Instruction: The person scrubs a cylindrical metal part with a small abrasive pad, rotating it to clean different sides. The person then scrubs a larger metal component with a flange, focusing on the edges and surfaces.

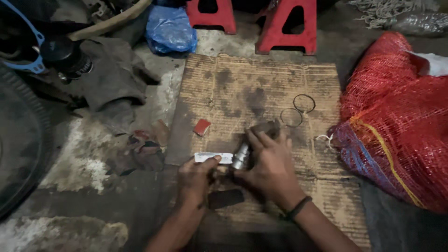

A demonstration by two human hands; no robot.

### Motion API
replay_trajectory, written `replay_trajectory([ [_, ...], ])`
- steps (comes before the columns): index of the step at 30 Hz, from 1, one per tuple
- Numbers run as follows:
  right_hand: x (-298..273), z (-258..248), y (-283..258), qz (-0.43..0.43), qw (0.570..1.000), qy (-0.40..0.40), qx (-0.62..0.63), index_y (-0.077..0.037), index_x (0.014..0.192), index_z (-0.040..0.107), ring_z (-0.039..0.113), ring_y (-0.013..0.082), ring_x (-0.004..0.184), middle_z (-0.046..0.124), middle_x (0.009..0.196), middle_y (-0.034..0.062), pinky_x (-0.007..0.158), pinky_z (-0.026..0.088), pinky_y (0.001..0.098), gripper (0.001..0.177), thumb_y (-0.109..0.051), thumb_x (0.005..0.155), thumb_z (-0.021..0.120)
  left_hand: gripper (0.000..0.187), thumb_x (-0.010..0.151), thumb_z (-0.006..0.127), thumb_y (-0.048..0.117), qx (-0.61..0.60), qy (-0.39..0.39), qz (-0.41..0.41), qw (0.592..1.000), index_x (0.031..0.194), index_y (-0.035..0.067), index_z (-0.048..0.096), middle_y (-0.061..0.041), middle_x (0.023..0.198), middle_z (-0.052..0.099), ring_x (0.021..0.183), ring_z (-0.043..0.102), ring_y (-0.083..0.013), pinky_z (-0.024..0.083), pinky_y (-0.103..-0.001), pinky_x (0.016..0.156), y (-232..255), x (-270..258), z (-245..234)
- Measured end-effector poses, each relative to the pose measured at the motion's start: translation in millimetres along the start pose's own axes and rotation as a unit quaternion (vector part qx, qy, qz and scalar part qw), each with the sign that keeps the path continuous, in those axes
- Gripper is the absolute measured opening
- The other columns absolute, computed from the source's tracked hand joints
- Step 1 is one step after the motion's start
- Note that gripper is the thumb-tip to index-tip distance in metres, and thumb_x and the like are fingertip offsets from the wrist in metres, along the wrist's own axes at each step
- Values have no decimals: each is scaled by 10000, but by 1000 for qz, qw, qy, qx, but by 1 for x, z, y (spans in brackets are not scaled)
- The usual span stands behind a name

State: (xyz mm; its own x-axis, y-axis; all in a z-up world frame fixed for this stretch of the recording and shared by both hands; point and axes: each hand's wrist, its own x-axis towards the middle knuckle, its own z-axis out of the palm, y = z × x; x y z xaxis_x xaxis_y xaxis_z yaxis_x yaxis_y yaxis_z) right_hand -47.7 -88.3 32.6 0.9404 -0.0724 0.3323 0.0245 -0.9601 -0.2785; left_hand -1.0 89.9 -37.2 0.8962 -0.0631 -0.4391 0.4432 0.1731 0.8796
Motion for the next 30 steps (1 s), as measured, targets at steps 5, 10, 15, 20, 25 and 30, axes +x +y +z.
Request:
replay_trajectory([
  [5,-7,13,-6,-47,998,-43,-3,-89,1412,561,504,448,1206,606,1378,110,1037,369,596,975,-354,531,883,144,800,781,123,9,-25,52,998,881,4,783,-32,713,688,577,544,-118,405,-285,518,-25,12,-4],
  [10,-7,14,-10,-30,998,-60,-21,-137,1449,539,505,454,1185,594,1437,66,987,372,644,967,-390,579,876,130,828,761,144,37,-64,103,992,875,23,762,1,731,723,621,618,-84,489,-276,564,-44,14,-14],
  [15,-20,13,-1,-42,999,-27,8,-102,1450,498,499,442,1224,586,1444,74,998,349,695,1010,-464,590,887,165,821,791,140,8,-52,87,995,901,-3,777,-24,732,716,620,608,-100,476,-291,570,-56,2,-6],
  [20,-20,18,0,3,996,-84,-7,-127,1488,478,474,453,1247,585,1383,89,1022,359,691,1058,-455,576,901,127,828,771,96,-16,-49,111,992,906,-4,760,-30,777,750,655,651,-94,514,-275,603,-57,-4,8],
  [25,-19,15,-1,-31,998,-55,-11,-103,1453,499,474,475,1233,587,1432,107,989,360,699,1023,-447,577,899,63,840,726,61,-72,-14,60,995,867,4,721,-57,711,705,561,624,-137,502,-304,512,-54,-3,13],
  [30,-23,15,-4,-22,999,-41,-14,-77,1476,480,487,465,1215,584,1395,134,1001,351,683,1061,-451,573,894,70,850,695,42,-10,-29,86,996,811,-16,696,-75,659,695,520,631,-145,511,-308,491,-50,-7,14],
])
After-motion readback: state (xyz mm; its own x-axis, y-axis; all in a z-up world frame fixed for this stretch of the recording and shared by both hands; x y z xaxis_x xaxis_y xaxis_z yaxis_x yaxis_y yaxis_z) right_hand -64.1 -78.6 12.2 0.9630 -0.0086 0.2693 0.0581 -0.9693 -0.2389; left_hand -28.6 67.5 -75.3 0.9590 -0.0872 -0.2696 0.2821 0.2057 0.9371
